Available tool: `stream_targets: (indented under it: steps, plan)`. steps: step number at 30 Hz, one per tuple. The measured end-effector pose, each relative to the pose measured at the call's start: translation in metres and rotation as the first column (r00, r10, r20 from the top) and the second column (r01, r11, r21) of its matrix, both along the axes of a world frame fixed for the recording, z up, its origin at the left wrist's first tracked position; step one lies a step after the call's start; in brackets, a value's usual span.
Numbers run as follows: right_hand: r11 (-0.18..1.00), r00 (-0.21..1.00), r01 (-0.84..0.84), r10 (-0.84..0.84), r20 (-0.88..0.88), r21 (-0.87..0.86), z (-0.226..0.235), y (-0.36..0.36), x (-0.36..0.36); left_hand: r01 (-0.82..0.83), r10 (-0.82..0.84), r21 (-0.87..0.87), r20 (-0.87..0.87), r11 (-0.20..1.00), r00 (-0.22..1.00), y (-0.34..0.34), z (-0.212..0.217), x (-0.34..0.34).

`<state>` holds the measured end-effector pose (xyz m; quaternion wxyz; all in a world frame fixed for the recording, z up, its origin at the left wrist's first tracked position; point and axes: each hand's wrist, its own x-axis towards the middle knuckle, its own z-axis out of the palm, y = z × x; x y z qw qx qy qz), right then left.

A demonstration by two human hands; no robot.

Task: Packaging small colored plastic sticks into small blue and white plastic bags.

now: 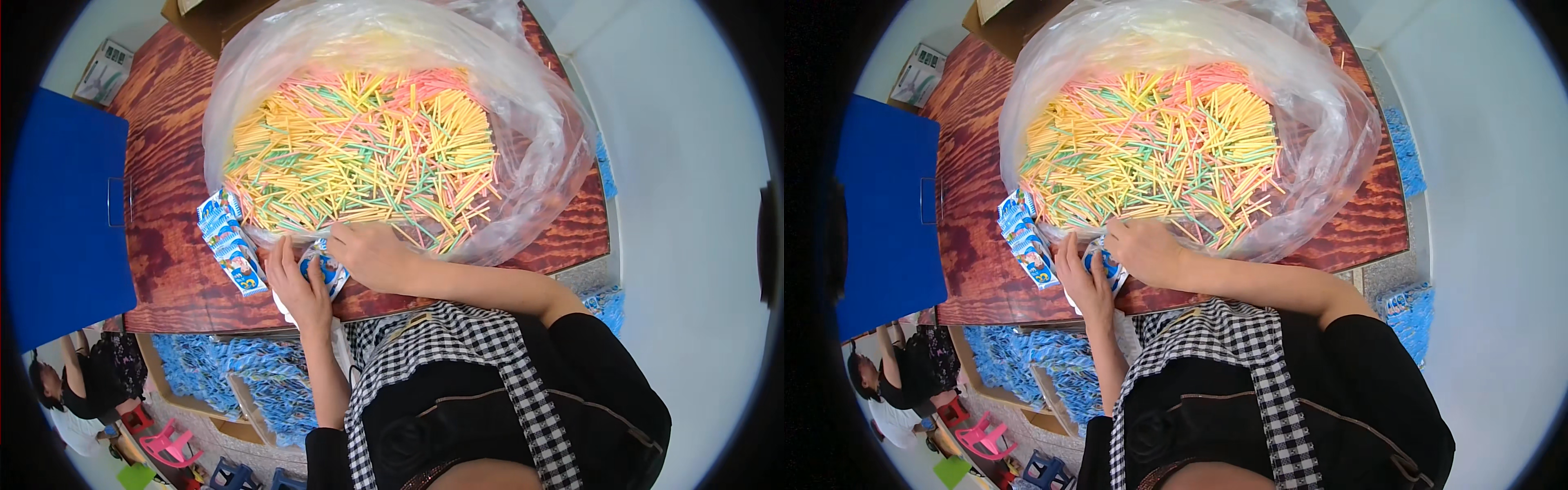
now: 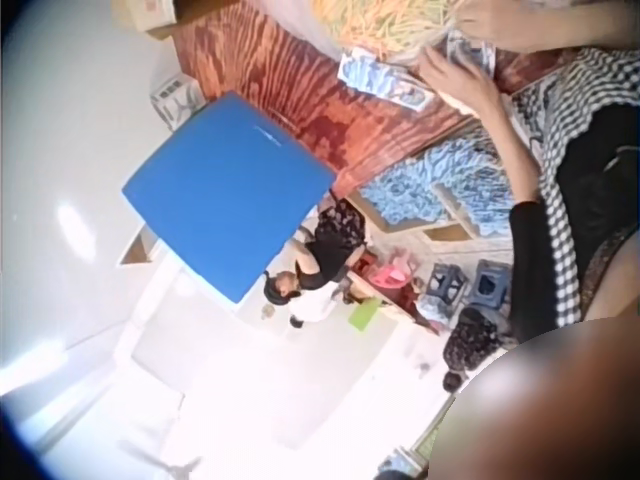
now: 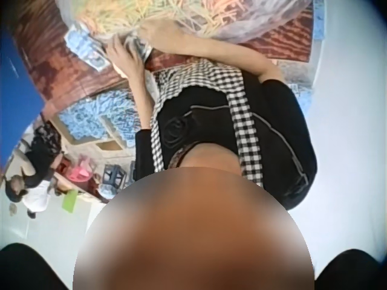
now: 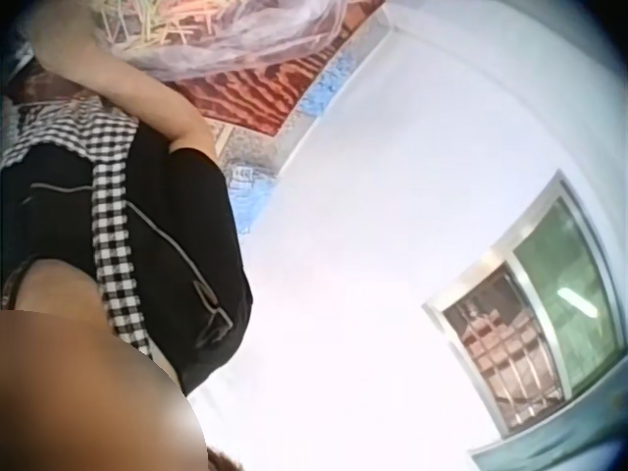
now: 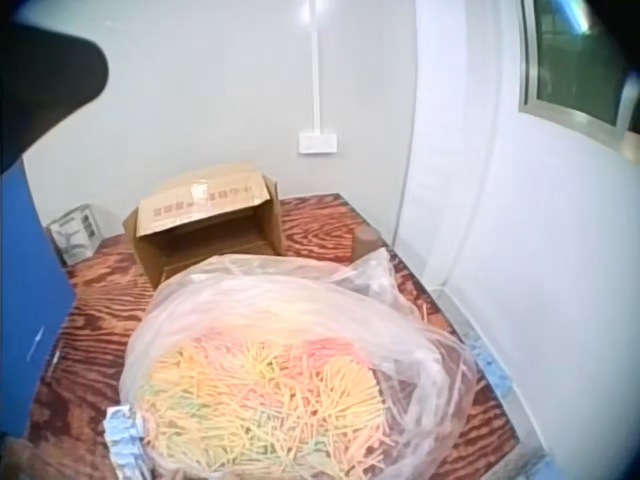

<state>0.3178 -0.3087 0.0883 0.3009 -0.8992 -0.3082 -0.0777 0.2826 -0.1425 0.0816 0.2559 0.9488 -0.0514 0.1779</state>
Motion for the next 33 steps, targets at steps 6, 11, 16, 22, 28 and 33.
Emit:
stream_targets:
  steps: [6,11,16,22,28,33]
  plan:
    - [0.848,0.964,0.081,0.068,-0.258,0.524,0.016,-0.011,-0.001,-0.012,0.018,-0.077,0.076,0.997,0.997,-0.002,0.015,-0.004]
    - [0.781,0.931,0.18,0.06,-0.36,0.597,0.009,-0.015,0.007,0.047,-0.042,-0.23,0.025,0.972,0.999,-0.009,0.031,-0.003]
    - [0.772,0.879,0.242,0.082,-0.471,0.588,0.009,-0.028,0.007,0.083,-0.114,-0.333,-0.072,0.939,0.991,-0.018,0.028,-0.003]
    - [0.851,0.941,0.253,-0.107,-0.32,0.46,0.015,-0.1,0.006,-0.05,-0.113,-0.546,-0.26,0.837,0.959,-0.024,0.026,-0.007]
    - [0.889,0.89,0.456,-0.455,0.031,-0.045,0.023,-0.202,0.021,0.054,-0.213,-0.57,-0.215,0.82,0.953,-0.05,0.026,-0.002]
    - [0.881,0.901,0.427,-0.395,0.181,-0.203,0.005,-0.199,0.028,0.092,-0.291,-0.584,-0.257,0.807,0.922,-0.068,0.026,0.003]
